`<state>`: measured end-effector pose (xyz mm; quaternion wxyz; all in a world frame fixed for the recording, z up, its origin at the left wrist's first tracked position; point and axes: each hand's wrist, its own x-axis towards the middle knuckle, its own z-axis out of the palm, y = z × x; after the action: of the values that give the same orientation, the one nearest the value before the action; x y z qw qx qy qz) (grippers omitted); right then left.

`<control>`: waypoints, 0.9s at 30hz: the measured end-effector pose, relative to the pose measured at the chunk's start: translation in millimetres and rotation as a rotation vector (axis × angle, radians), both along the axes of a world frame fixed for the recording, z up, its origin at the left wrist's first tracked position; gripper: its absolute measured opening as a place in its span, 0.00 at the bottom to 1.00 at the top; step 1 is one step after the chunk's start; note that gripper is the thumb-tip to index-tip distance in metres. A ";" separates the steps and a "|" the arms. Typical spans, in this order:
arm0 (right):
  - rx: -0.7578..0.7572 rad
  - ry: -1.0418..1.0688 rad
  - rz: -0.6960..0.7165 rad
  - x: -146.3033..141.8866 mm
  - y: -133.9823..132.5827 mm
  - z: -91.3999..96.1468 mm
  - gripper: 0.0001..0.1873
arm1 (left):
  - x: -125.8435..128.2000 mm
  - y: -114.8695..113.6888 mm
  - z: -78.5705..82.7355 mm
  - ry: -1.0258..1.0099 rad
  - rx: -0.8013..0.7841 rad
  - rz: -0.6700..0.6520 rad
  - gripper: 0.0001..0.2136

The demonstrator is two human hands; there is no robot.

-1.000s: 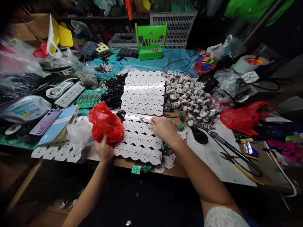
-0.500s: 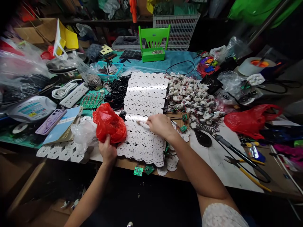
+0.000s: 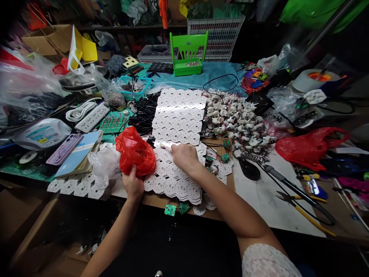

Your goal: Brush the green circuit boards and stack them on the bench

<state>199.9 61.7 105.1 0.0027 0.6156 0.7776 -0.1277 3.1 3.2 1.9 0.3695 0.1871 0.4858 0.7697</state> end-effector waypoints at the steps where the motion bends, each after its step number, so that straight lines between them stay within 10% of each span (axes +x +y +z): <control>1: 0.007 0.001 -0.003 -1.0 0.3 -1.9 0.18 | 0.2 -0.2 0.5 -0.002 0.005 0.001 0.26; 10: 0.011 0.125 -0.031 12.2 -25.5 -12.3 0.17 | 1.8 -1.8 6.1 -0.011 -0.002 0.008 0.27; 17: 0.118 0.674 -0.630 88.2 -63.6 -45.2 0.21 | 1.8 0.0 8.1 -0.051 0.021 0.003 0.27; 27: -0.022 0.930 -0.737 83.8 -92.6 -72.4 0.22 | -1.2 -10.3 18.6 -0.140 -0.011 -0.038 0.20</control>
<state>283.7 -30.9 32.8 -0.3767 0.7243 0.4308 -0.3845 1.9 -7.1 20.5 0.4180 0.1400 0.4592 0.7713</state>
